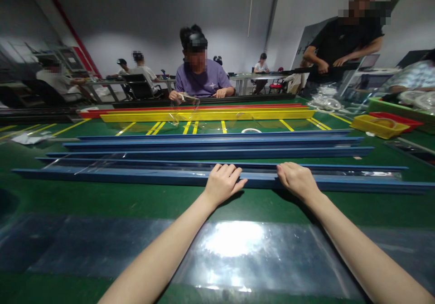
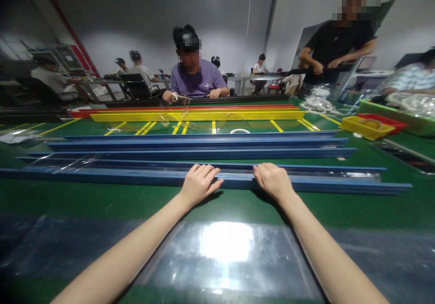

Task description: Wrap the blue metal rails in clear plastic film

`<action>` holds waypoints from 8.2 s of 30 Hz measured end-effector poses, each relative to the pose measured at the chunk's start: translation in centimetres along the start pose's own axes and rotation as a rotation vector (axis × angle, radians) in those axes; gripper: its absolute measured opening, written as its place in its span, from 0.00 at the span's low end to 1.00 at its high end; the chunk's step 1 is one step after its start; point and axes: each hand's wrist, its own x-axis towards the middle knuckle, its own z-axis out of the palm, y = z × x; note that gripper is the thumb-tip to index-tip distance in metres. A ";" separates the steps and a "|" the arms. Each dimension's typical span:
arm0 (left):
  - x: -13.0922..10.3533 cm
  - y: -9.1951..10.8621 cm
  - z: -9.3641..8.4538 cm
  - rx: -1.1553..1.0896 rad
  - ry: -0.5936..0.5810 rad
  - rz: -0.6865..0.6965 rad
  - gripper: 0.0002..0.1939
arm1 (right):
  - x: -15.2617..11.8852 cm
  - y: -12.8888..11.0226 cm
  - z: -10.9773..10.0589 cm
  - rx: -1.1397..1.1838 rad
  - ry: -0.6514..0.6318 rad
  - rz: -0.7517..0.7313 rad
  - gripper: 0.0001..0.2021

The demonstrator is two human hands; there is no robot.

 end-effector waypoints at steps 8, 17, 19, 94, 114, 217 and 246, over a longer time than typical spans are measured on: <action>-0.1 0.1 0.1 0.067 -0.083 -0.063 0.22 | -1.8 3.3 0.0 -0.185 -0.046 0.378 0.22; 0.0 0.1 0.5 0.080 -0.112 -0.074 0.22 | -1.6 2.8 -0.1 -0.192 -0.072 0.469 0.22; 0.0 0.1 0.5 0.083 -0.110 -0.072 0.22 | -1.6 2.8 -0.1 -0.191 -0.090 0.479 0.22; 0.1 1.2 0.2 0.095 -0.139 -0.058 0.23 | -3.0 2.9 -0.9 -0.186 0.131 0.274 0.17; 0.1 1.1 0.5 0.097 -0.122 -0.047 0.22 | 1.7 -1.4 -3.1 0.196 -0.196 0.339 0.20; -4.0 -2.8 -2.3 0.080 -0.198 -0.117 0.14 | 3.9 -7.5 -1.6 0.072 -0.317 0.224 0.19; -4.0 -2.7 -2.7 0.093 -0.248 -0.129 0.15 | 2.0 -6.8 -0.9 0.241 -0.129 -0.096 0.14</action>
